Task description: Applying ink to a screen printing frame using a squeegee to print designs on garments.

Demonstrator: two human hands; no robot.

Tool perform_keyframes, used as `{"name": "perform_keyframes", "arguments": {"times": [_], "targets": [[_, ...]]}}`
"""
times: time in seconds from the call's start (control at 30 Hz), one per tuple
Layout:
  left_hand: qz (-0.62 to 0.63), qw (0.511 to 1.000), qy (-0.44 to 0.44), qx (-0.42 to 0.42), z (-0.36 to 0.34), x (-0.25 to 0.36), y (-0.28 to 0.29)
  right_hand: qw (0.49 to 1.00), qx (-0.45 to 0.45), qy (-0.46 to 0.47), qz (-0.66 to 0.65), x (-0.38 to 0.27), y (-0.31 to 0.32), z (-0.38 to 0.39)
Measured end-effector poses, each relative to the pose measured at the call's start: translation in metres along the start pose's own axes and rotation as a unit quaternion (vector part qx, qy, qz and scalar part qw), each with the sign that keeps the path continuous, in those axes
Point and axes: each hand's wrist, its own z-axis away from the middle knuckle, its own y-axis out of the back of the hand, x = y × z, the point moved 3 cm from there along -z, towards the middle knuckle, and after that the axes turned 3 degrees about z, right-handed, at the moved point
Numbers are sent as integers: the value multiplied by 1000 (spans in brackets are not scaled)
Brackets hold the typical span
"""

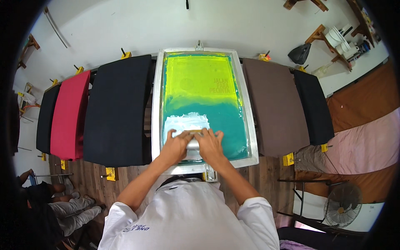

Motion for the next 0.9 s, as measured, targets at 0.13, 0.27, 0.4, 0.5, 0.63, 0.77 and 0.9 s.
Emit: {"name": "perform_keyframes", "arguments": {"times": [0.13,0.27,0.4,0.5,0.63,0.77,0.9], "targets": [[-27,1000,1,7,-29,-36,28,998,-16,4,-58,5,-4,-52],[-45,992,58,-101,-52,-72,39,994,-97,-5,-46,3,-12,-91],[-22,990,68,-123,-50,-77,36,989,-148,-15,-19,6,-19,-101],[3,989,80,-121,-46,-77,37,987,-156,-24,-19,5,-22,-97],[9,994,27,-104,-32,-66,28,990,-139,-12,-27,11,-23,-81],[25,994,41,-100,-24,-56,18,988,-150,-17,-26,15,-17,-69],[21,993,42,-109,-23,-49,14,985,-159,-37,-48,13,-14,-56]]}}
